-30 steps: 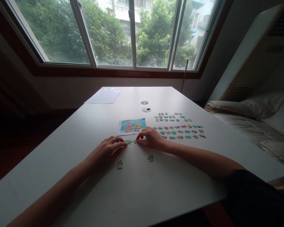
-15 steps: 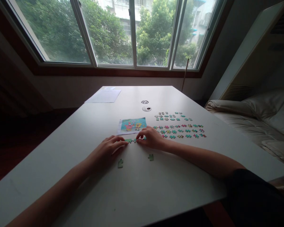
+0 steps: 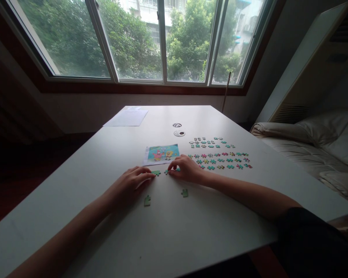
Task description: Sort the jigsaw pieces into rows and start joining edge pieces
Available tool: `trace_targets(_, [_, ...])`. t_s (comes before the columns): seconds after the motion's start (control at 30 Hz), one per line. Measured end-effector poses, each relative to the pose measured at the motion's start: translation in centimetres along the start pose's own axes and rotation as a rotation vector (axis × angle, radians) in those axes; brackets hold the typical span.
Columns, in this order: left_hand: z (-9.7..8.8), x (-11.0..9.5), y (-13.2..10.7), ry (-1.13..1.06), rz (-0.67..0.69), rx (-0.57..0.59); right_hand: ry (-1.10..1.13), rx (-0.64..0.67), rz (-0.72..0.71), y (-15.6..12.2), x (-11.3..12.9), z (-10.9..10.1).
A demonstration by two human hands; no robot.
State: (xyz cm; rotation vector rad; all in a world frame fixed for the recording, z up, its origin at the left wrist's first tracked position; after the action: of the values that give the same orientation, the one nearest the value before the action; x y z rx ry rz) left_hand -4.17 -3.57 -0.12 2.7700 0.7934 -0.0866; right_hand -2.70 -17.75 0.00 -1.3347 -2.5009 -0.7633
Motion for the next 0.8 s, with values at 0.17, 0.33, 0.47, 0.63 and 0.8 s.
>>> trace_targets(0.17, [0.14, 0.19, 0.06, 0.008, -0.004, 0.007, -0.006, -0.002, 0.0, -0.02, -0.08, -0.11])
trace_targets(0.33, [-0.12, 0.0, 0.23, -0.01, -0.003, -0.005, 0.002, 0.001, 0.002, 0.02, -0.23, -0.04])
trace_targets(0.47, [-0.43, -0.21, 0.29, -0.024, -0.001, -0.03, -0.001, 0.004, -0.002, -0.04, -0.15, -0.09])
trace_targets(0.63, [-0.4, -0.3, 0.31, -0.01, -0.007, -0.018, -0.015, 0.007, 0.003, -0.05, -0.05, -0.23])
trace_targets(0.8, [-0.55, -0.35, 0.35, 0.004, -0.009, -0.022, -0.018, 0.013, 0.014, -0.03, -0.15, -0.13])
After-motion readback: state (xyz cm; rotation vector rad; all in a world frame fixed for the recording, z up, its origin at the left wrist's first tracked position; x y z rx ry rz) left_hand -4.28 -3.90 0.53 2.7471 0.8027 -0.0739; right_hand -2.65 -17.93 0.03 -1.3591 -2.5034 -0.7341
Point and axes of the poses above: each hand's wrist, its own y-axis towards the middle knuckle, its own z-axis out of the palm, x = y × z, the point moved 8 cm from there along y, towards the middle knuckle, and after that the axes turned 2 degrees about x, right-handed, at the moved point
